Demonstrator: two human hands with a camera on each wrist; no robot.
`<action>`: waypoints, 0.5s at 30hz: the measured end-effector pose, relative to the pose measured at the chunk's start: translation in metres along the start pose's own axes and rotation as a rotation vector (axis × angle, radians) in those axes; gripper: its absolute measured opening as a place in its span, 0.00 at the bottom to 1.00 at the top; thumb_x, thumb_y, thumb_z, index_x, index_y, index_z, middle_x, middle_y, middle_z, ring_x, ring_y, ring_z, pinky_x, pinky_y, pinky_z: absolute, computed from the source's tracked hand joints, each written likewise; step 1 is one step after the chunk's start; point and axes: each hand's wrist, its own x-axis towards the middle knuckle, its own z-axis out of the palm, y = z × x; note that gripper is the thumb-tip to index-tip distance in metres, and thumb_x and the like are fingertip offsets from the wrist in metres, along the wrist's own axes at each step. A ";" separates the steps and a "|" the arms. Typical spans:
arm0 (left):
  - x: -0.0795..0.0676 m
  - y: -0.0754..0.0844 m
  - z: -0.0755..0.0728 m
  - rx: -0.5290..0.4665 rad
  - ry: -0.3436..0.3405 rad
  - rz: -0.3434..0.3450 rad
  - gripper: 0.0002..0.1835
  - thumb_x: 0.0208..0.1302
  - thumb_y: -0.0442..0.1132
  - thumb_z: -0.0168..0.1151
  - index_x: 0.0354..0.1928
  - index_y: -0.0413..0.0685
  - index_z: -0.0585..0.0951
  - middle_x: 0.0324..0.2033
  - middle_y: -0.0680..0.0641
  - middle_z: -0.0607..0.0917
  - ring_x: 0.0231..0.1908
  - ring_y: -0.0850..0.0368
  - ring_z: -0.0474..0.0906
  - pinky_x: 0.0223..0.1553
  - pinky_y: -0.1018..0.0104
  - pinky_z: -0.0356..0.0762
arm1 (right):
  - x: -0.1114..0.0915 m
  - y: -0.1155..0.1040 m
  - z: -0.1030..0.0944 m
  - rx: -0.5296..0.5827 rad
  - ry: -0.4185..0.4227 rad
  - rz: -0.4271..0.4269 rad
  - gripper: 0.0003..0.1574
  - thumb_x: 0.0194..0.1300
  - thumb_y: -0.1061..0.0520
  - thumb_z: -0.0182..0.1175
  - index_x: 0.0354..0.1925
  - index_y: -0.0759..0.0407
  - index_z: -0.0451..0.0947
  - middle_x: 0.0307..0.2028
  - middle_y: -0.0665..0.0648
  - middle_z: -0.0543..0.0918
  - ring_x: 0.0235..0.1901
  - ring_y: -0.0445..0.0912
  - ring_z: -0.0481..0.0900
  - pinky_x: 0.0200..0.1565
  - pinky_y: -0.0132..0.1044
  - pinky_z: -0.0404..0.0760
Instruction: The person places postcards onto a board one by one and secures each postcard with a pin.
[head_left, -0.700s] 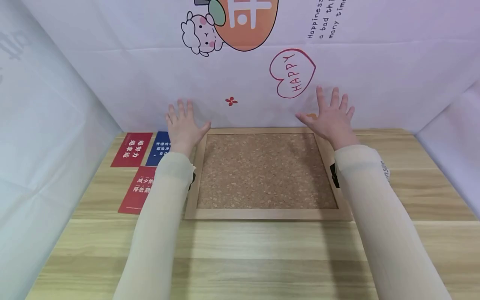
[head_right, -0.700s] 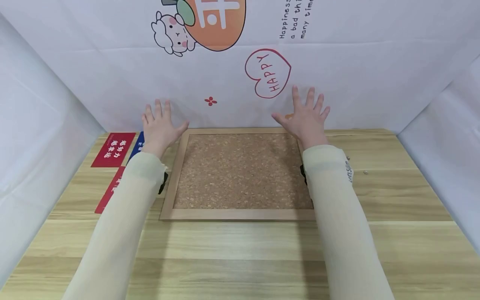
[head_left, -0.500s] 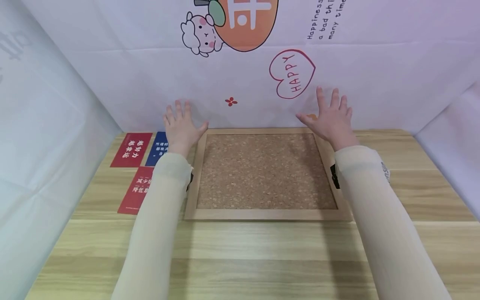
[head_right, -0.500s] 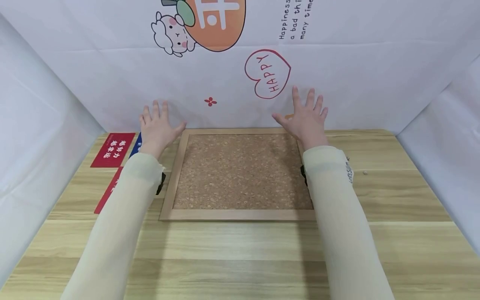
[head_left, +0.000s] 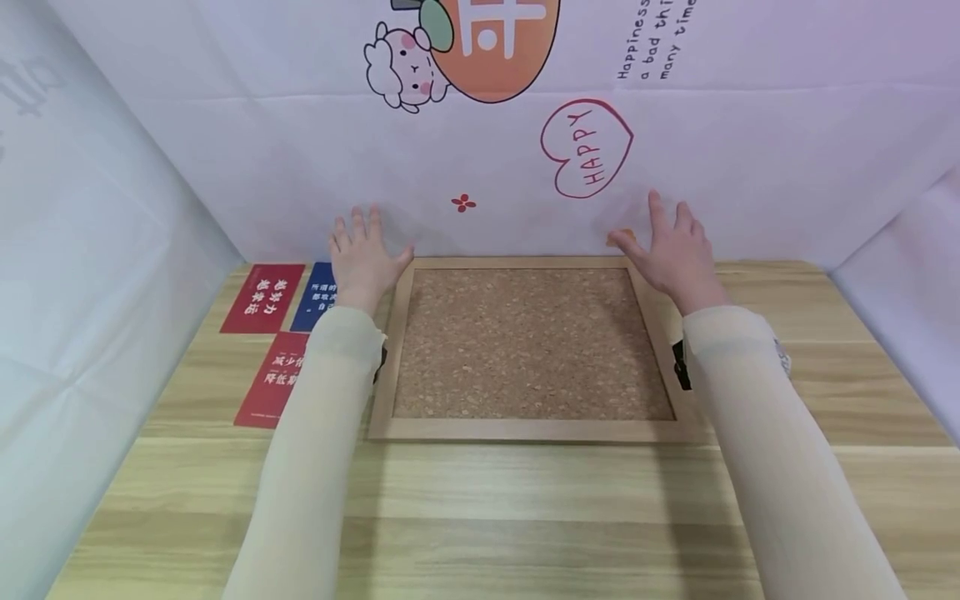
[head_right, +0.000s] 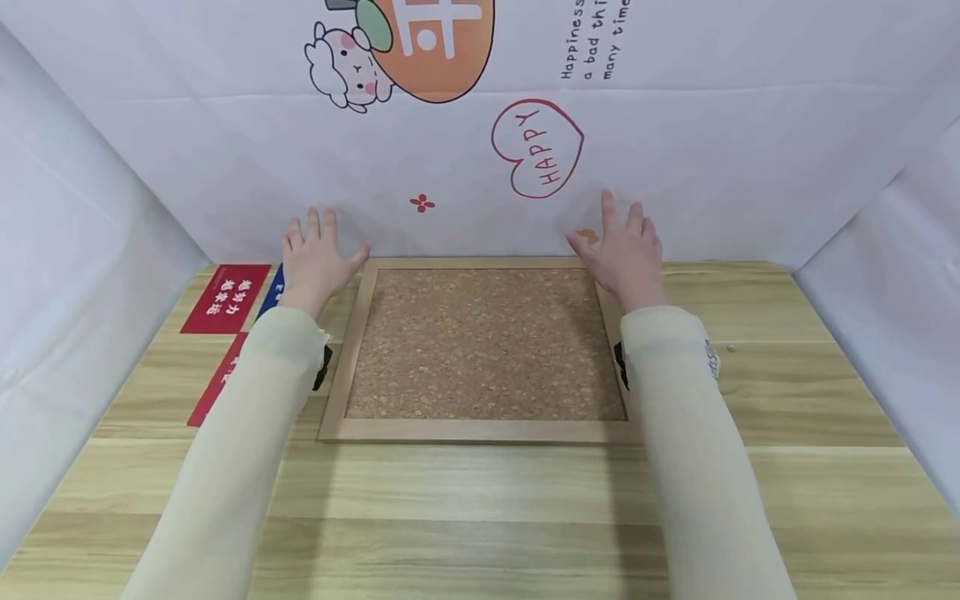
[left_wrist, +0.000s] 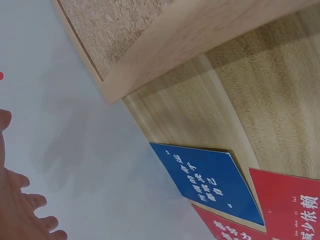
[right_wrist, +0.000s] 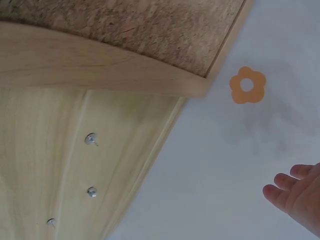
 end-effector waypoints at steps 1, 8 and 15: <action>0.000 -0.001 0.000 -0.002 -0.002 -0.002 0.46 0.68 0.64 0.42 0.75 0.46 0.37 0.75 0.37 0.38 0.74 0.35 0.32 0.74 0.42 0.37 | -0.001 0.001 0.001 0.000 -0.004 -0.003 0.55 0.68 0.25 0.32 0.75 0.52 0.25 0.70 0.80 0.35 0.68 0.78 0.42 0.67 0.68 0.46; -0.003 -0.006 0.001 -0.060 -0.005 -0.029 0.40 0.72 0.57 0.43 0.74 0.38 0.45 0.73 0.33 0.51 0.73 0.34 0.45 0.73 0.44 0.45 | -0.008 0.012 0.009 0.029 -0.056 -0.002 0.42 0.73 0.42 0.28 0.75 0.57 0.29 0.68 0.83 0.43 0.65 0.79 0.47 0.65 0.69 0.50; -0.011 -0.016 0.000 -0.217 -0.004 -0.123 0.31 0.73 0.48 0.45 0.68 0.33 0.59 0.62 0.30 0.70 0.61 0.34 0.68 0.62 0.43 0.67 | -0.012 0.029 0.022 0.090 -0.144 -0.016 0.41 0.74 0.42 0.22 0.75 0.59 0.27 0.66 0.86 0.46 0.63 0.79 0.51 0.64 0.69 0.54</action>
